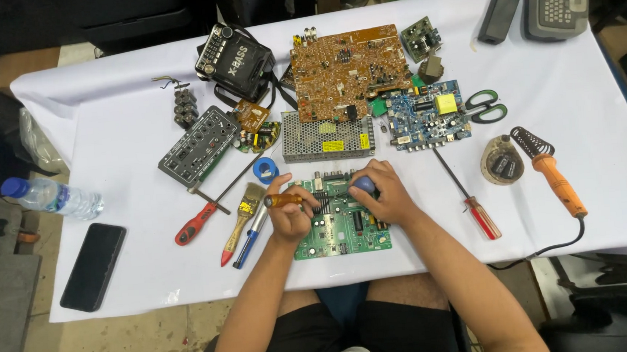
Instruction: The person is unscrewing components from a circuit board and using a precision tool to probe or adjust parts on the board at a repair bench.
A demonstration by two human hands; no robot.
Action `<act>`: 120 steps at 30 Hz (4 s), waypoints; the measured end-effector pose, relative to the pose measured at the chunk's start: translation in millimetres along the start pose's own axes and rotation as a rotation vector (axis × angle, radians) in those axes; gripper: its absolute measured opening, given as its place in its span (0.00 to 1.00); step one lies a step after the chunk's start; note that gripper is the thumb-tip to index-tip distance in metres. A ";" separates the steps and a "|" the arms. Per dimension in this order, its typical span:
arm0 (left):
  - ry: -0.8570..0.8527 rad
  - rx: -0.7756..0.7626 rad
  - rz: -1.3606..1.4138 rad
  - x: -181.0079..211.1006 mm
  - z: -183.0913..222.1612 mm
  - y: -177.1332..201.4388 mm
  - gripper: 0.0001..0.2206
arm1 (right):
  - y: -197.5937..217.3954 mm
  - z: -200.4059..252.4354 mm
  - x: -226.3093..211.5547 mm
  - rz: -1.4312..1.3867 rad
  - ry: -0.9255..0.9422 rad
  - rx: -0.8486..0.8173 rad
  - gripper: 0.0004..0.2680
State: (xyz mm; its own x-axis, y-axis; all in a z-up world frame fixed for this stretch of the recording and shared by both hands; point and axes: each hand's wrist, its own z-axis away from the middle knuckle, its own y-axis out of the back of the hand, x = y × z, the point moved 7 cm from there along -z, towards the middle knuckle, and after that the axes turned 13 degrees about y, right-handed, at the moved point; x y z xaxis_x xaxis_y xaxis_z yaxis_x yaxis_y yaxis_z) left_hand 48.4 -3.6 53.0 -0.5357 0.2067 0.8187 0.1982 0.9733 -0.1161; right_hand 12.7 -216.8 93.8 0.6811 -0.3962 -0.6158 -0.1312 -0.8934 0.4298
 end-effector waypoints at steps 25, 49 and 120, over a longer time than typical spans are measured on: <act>0.136 0.057 0.069 20.4 -23.5 2.6 0.31 | 8.5 5.8 16.1 0.027 -0.066 0.080 0.05; 0.119 0.359 -0.021 60.9 76.0 64.0 0.14 | -10.5 28.7 -70.1 0.105 -0.150 0.243 0.08; 0.080 0.193 -0.081 63.7 73.9 47.4 0.19 | -16.1 40.6 -83.9 0.295 -0.163 0.240 0.03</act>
State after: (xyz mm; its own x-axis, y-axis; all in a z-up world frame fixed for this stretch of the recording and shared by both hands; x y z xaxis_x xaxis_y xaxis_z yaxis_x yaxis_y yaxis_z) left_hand -36.9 63.1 58.1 -0.4749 0.1264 0.8709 -0.0075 0.9890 -0.1476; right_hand -71.6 -177.8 111.7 0.4684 -0.6541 -0.5939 -0.4813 -0.7526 0.4494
